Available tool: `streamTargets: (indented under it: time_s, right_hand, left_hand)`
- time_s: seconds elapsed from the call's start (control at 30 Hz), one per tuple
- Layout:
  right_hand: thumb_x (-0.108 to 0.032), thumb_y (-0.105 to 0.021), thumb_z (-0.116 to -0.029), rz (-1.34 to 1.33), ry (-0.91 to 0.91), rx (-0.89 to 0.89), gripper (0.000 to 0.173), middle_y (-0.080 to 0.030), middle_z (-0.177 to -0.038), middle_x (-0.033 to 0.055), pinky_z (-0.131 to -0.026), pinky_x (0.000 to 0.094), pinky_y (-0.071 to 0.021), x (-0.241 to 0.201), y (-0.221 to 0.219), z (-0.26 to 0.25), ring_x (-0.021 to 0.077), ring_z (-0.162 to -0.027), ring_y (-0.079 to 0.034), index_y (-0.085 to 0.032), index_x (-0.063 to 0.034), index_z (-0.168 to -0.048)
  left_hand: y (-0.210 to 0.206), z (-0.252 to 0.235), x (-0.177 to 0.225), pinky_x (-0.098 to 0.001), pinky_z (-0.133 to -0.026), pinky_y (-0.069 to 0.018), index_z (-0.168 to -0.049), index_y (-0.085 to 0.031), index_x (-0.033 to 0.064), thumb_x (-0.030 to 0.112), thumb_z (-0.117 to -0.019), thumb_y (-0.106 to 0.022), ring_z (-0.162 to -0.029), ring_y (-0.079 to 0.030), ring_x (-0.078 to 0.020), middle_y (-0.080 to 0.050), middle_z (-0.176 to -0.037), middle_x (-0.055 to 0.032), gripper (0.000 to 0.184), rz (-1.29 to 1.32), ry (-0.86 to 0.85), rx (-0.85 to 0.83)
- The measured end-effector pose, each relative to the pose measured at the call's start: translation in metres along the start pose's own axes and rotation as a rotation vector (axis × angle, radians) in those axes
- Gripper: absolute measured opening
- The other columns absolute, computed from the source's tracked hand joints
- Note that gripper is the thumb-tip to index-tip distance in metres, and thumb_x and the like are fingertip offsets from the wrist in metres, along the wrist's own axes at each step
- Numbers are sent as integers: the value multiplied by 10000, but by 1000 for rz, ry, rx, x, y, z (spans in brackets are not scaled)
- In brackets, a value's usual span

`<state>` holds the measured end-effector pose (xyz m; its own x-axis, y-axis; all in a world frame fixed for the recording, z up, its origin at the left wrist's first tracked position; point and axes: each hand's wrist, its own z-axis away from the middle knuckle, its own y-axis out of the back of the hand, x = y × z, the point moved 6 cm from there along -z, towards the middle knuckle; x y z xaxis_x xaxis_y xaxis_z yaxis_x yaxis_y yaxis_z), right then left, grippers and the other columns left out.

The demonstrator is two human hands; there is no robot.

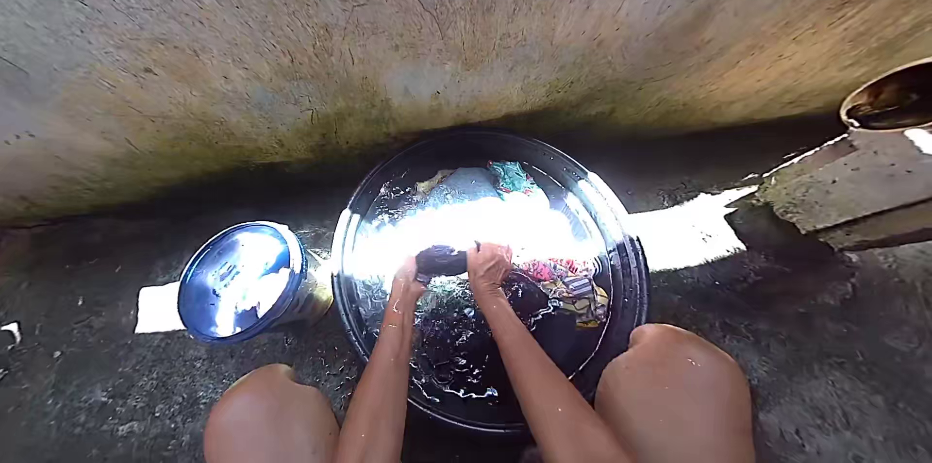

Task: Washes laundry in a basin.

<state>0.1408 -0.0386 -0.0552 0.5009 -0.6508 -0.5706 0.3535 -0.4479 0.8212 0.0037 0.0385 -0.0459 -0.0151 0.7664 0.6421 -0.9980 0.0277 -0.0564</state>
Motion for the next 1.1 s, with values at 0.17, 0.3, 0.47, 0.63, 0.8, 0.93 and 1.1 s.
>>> streamTargets:
  time_s: [0.17,0.3,0.47,0.63,0.8,0.93,1.1]
  right_hand:
    - [-318,-468,-1074,142,122,-349,523,-585,-1349,350,-1184,612,-278,33,-62,16,520,-1336,-499,-582,112,-1348]
    - [-273,-430,-1095,190,68,-607,513,-451,-1528,314,-1215,587,-247,42,-89,33,466,-1462,-383,-477,55,-1487]
    - [-389,-425,-1093,233,87,-762,566,-477,-1516,299,-1199,656,-239,43,-76,35,480,-1465,-373,-526,30,-1461]
    - [-504,-565,-1015,219,-93,-717,667,-580,-1411,265,-1101,609,-388,18,-46,20,416,-1352,-526,-551,30,-1414]
    - [-53,-485,-1050,-543,-252,-237,328,-622,-1247,331,-1028,464,-486,-5,7,0,366,-1160,-630,-567,155,-1291]
    - [70,-486,-996,-1062,-126,-190,276,-634,-1122,233,-894,333,-539,-40,8,12,190,-1007,-640,-527,128,-1263]
    - [-13,-675,-899,-997,159,-582,512,-651,-1252,200,-952,361,-540,-47,16,22,194,-1086,-653,-533,43,-1388]
  left_hand:
    - [3,-99,-71,-489,-1069,-448,-1083,-617,-260,53,-1027,-460,-1159,-611,-507,-625,-1127,-438,355,-835,-834,229]
    - [-17,-1,-55,-447,-1269,-160,-1532,-342,-105,115,-1104,-416,-1555,-233,-399,-294,-1632,-292,487,-1438,-214,-193]
    - [-9,-45,-77,-557,-1211,-295,-1370,-539,-155,155,-1099,-365,-1415,-438,-498,-512,-1445,-364,447,-1662,-612,-314]
    - [-52,4,19,-460,-1106,-422,-1218,-624,-167,96,-1062,-508,-1243,-604,-354,-651,-1257,-299,326,-1153,-529,-385]
    - [-17,21,52,-332,-829,-513,-1276,-547,-81,38,-1045,-472,-891,-596,-171,-611,-1054,-164,270,-207,-544,-228]
    - [-13,-13,4,-366,-797,-522,-1320,-470,-17,242,-1130,-216,-919,-588,-211,-576,-1094,-148,409,125,-229,-260]
    - [-27,-14,5,-315,-601,-568,-939,-581,138,379,-1098,-284,-670,-657,-132,-649,-737,-21,415,474,-74,-499]
